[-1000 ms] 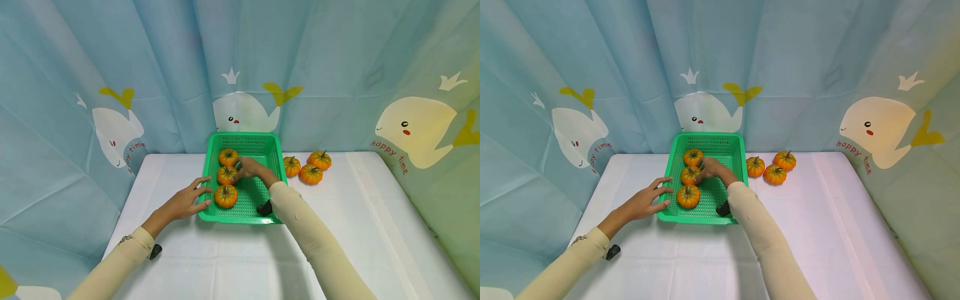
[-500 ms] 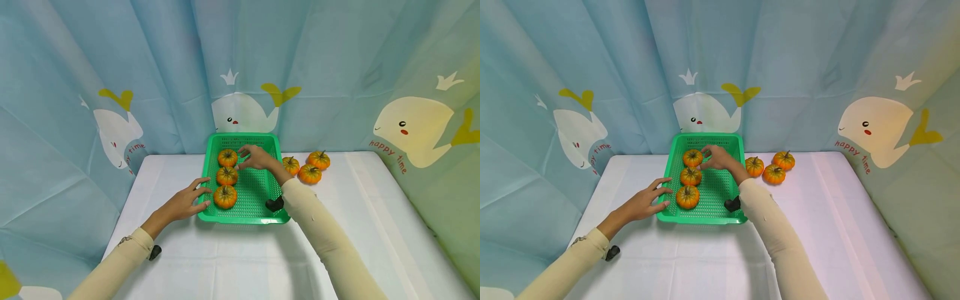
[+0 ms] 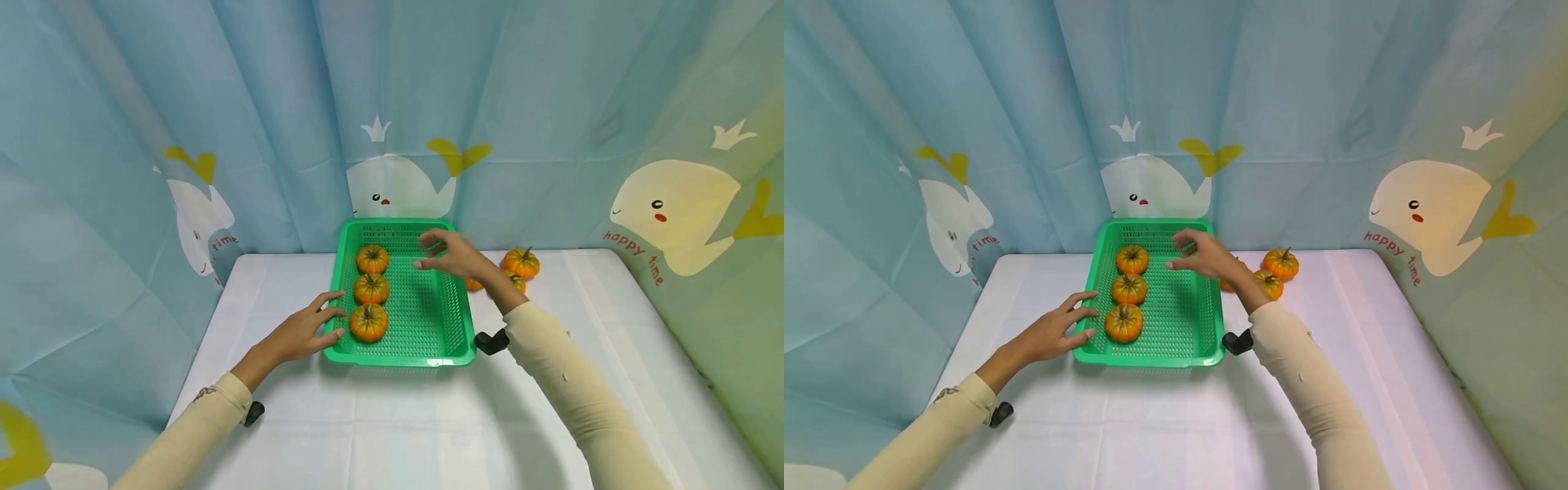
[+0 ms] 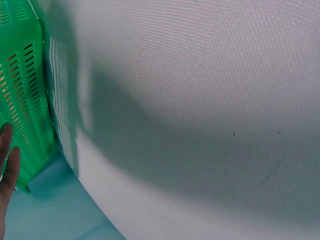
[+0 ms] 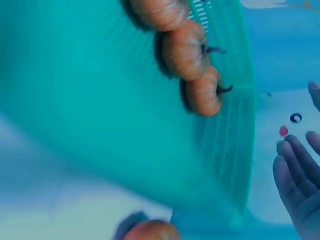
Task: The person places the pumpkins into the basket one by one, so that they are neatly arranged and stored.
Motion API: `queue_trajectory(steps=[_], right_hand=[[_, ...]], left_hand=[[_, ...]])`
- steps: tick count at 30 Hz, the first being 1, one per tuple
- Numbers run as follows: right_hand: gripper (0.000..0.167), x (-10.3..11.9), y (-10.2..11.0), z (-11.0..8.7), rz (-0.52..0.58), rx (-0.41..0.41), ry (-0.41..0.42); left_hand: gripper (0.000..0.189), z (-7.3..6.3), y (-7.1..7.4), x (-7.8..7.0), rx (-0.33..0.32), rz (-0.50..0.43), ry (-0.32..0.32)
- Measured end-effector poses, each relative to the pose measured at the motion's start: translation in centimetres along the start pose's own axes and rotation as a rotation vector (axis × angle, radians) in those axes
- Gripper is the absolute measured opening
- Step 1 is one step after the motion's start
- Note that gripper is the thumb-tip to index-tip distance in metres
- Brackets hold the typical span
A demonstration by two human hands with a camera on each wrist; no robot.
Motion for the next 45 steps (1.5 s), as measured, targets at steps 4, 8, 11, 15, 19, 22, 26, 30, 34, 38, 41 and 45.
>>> queue_trajectory(steps=[4, 8, 11, 15, 19, 22, 26, 30, 34, 38, 41, 45], right_hand=[[0.058, -1.2, 1.3, -2.1, -0.005, -0.053, 0.007], [0.058, -2.5, 2.6, -4.2, 0.014, -0.108, 0.013], [0.057, -3.5, 3.6, -5.5, 0.01, -0.155, 0.006], [0.058, -4.9, 4.9, -6.9, -0.017, -0.205, -0.021], [0.062, -6.5, 5.8, -8.2, -0.065, -0.245, -0.084], [0.065, -7.7, 6.3, -8.9, -0.092, -0.273, -0.133], [0.063, -9.3, 6.7, -9.6, -0.107, -0.313, -0.176], [0.067, -10.6, 7.0, -10.1, -0.142, -0.342, -0.216], [0.074, -11.9, 7.1, -10.3, -0.182, -0.352, -0.28], [0.078, -13.3, 7.1, -10.5, -0.204, -0.332, -0.33], [0.079, -14.2, 6.9, -10.5, -0.216, -0.303, -0.355], [0.08, -14.9, 6.7, -10.4, -0.215, -0.29, -0.395]], left_hand=[[0.044, 0.0, -0.2, 0.0, 0.007, 0.0, -0.004], [0.044, 0.0, -0.2, 0.0, 0.01, 0.007, 0.0], [0.044, 0.0, -0.1, 0.0, 0.006, 0.003, 0.001], [0.044, 0.0, 0.1, -0.1, 0.002, 0.001, 0.003], [0.043, 0.0, 0.1, 0.0, -0.008, 0.02, -0.004], [0.042, 0.0, 0.1, -0.1, -0.018, 0.028, -0.012], [0.042, 0.0, 0.1, -0.1, -0.021, 0.025, -0.013], [0.043, -0.1, 0.1, -0.2, -0.018, 0.022, -0.008], [0.043, -0.1, 0.0, -0.2, -0.017, 0.022, -0.004], [0.043, -0.1, 0.1, -0.1, -0.02, 0.025, -0.005], [0.043, -0.1, 0.1, -0.1, -0.024, 0.022, -0.008], [0.043, 0.0, 0.0, -0.1, -0.025, 0.017, -0.01]])
Point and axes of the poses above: each hand's wrist, its own z-axis towards the middle knuckle, its own y-axis out of the back of the hand, x = y × z, the point moved 1 cm from there along z, towards the middle knuckle, and after that the axes turned 10 degrees about z, right-handed, at the moved point
